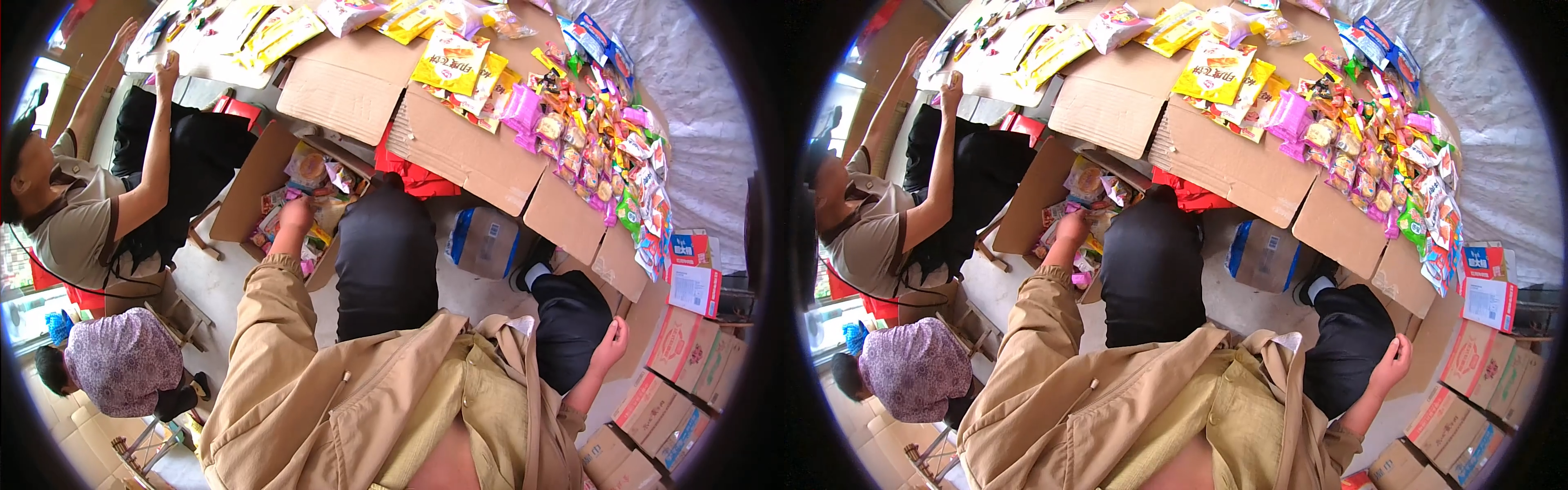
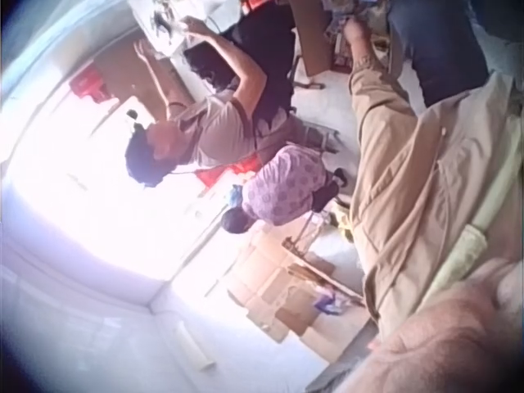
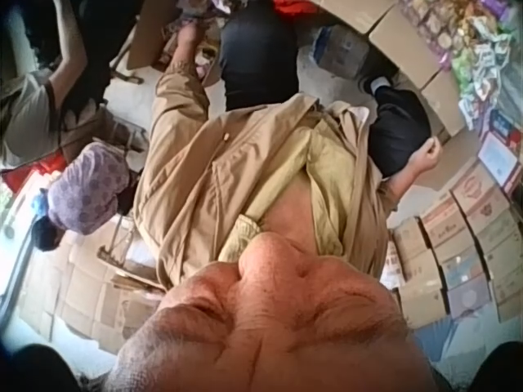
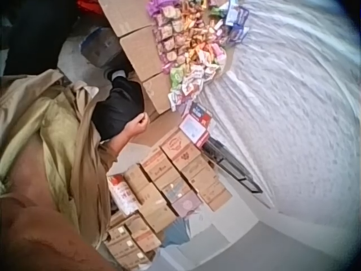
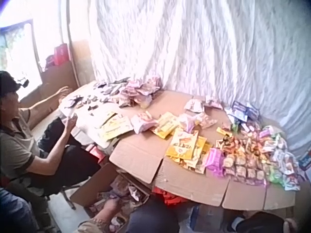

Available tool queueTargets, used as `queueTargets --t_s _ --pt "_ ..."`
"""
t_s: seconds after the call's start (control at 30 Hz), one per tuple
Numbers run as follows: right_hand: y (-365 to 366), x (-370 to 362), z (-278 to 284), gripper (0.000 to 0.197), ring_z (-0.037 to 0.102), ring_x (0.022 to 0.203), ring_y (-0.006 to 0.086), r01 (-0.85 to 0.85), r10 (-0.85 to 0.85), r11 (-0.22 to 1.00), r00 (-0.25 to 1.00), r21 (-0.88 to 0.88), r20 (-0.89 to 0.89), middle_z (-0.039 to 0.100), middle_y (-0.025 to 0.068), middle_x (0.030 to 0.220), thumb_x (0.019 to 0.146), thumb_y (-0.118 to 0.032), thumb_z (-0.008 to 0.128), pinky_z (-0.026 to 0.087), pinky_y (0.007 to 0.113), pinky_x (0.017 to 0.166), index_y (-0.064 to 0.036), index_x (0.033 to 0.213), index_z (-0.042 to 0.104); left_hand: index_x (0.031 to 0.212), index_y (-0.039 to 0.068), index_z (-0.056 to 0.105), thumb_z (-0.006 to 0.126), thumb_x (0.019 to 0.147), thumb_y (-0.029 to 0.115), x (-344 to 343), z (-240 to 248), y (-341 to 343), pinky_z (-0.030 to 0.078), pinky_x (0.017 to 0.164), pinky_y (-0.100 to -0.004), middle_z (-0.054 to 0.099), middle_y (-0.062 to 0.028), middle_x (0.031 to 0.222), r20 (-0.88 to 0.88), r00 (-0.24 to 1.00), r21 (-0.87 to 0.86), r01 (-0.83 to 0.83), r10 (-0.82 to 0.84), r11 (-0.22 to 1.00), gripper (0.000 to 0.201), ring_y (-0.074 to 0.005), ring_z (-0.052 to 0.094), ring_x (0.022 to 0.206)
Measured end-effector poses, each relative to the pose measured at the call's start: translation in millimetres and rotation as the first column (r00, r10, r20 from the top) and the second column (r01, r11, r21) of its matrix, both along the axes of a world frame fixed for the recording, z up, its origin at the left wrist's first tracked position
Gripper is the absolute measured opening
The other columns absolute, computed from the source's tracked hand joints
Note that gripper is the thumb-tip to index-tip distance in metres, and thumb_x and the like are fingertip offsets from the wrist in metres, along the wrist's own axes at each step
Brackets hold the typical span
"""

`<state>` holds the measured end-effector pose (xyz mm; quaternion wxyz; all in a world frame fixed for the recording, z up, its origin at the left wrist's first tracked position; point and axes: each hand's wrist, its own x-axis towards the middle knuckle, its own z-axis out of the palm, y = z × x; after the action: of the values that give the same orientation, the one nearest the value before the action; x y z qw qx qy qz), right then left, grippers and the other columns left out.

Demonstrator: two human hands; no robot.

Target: The person sorts various packaged snacks on cardboard surfaces, picking up individual snack bags and packages by hand, arranging them on the table, and handling snack packets from a cardboard box on the floor.

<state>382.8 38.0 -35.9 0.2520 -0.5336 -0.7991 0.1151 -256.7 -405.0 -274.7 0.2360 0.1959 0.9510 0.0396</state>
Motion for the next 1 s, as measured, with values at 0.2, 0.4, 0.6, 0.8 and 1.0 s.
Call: queueTargets --t_s 0.2,0.4,0.6,0.8,1.0 --pt "-1.8 -0.9 0.9 0.018 0.063 0.097 0.0228 -0.034 0.035 0.999 0.999 0.011 -0.035 0.066 0.0110 0.106 0.100 -0.012 0.058 0.049 0.033 0.086 0.0022 0.108 0.066 0.111 0.016 0.073 0.071 0.086 0.022 8.1 40.6 -19.8 0.053 0.081 -0.0433 0.071 -0.0106 0.097 -0.414 0.896 0.441 0.045 0.159 0.896 0.025 -0.0319 0.067 0.092" --pt "3.6 -3.5 -0.2 0.018 0.063 0.098 0.0245 -0.062 0.065 0.997 0.997 0.047 -0.050 0.067 0.0122 0.107 0.098 -0.011 0.059 0.050 0.034 0.087 0.0027 0.107 0.066 0.119 0.010 0.071 0.064 0.095 0.017 6.8 67.6 -33.4 0.053 0.078 -0.0347 0.071 -0.0078 0.095 -0.176 0.848 0.775 -0.194 0.500 0.602 0.026 -0.0208 0.067 0.084" --pt "11.8 0.5 -3.9 0.017 0.064 0.097 0.0253 -0.104 0.110 0.991 0.992 0.089 -0.068 0.067 0.0134 0.106 0.096 -0.010 0.061 0.051 0.035 0.086 0.0024 0.106 0.067 0.121 0.001 0.061 0.055 0.102 0.015 11.9 124.7 -16.0 0.054 0.081 -0.0321 0.068 -0.0075 0.111 0.679 0.644 0.734 -0.606 0.353 -0.308 0.024 -0.0174 0.067 0.092" --pt "-5.8 -15.4 12.1 0.018 0.065 0.095 0.0248 -0.109 0.119 0.991 0.985 0.083 -0.122 0.067 0.0134 0.107 0.092 -0.007 0.065 0.052 0.035 0.086 0.0020 0.108 0.067 0.122 0.002 0.057 0.053 0.103 0.014 38.4 227.1 31.0 0.052 0.092 -0.0329 0.066 -0.0081 0.117 0.657 0.754 0.681 -0.587 0.011 -0.438 0.023 -0.0175 0.064 0.105" --pt "-70.5 -119.6 77.2 0.043 0.069 0.100 0.0220 -0.534 0.466 0.838 0.806 -0.110 -0.364 0.069 0.0128 0.113 0.076 0.000 0.075 0.056 0.034 0.087 -0.0006 0.118 0.065 0.119 0.002 0.062 0.054 0.103 0.015 120.4 324.9 116.3 0.046 0.061 -0.0230 0.060 0.0025 0.082 0.523 0.845 0.817 -0.535 -0.115 -0.217 0.022 -0.0076 0.055 0.067"
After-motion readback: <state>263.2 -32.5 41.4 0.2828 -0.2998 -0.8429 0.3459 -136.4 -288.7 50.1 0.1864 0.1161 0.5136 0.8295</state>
